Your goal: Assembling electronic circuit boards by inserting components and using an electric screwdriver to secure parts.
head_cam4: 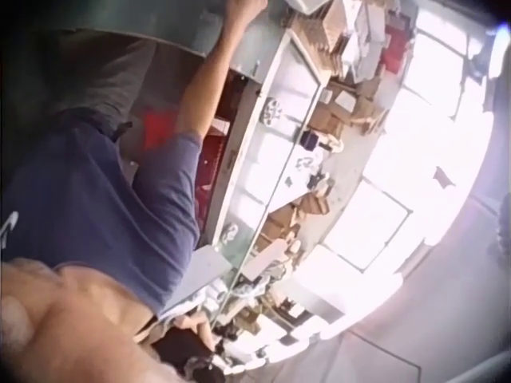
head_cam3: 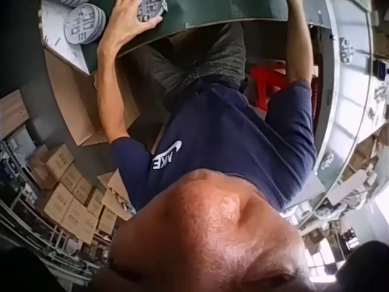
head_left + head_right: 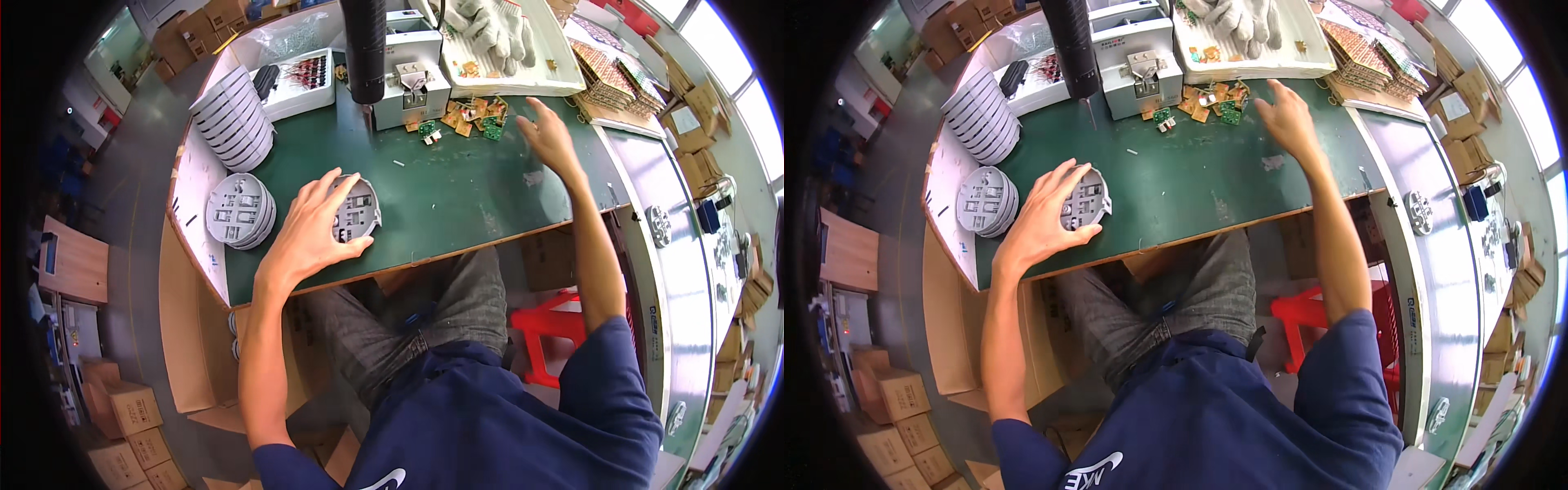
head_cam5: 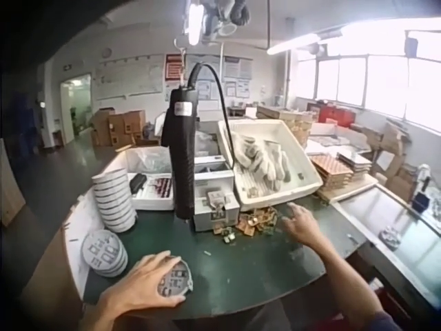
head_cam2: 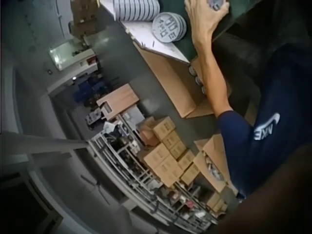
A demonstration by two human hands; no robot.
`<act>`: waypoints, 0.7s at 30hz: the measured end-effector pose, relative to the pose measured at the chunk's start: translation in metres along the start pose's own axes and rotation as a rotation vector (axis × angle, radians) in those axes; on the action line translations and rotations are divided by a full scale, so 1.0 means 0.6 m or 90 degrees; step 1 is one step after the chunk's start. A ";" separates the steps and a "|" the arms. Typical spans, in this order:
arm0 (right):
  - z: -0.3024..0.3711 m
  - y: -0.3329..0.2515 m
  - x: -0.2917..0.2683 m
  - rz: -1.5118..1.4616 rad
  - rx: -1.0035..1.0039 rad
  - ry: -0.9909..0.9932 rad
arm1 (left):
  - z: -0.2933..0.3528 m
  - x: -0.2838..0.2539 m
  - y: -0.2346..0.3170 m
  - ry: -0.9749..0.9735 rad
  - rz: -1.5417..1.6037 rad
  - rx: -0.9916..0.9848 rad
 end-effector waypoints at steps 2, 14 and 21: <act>-0.024 0.025 0.052 0.043 0.011 0.032 | 0.006 -0.003 0.003 0.028 0.013 -0.010; 0.081 -0.108 0.091 -0.071 -0.135 -0.042 | 0.055 0.030 -0.010 0.151 1.160 -0.040; 0.114 -0.101 0.055 0.192 -0.134 0.017 | 0.062 0.027 -0.015 0.142 1.328 0.031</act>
Point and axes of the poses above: each hand's wrist, its own z-axis away from the middle knuckle, its own x-axis out of the palm, y = z × x, the point moved 5 cm from there along -z, towards the middle knuckle, and after that the axes turned 11 degrees about -z, right-handed, at the moved point
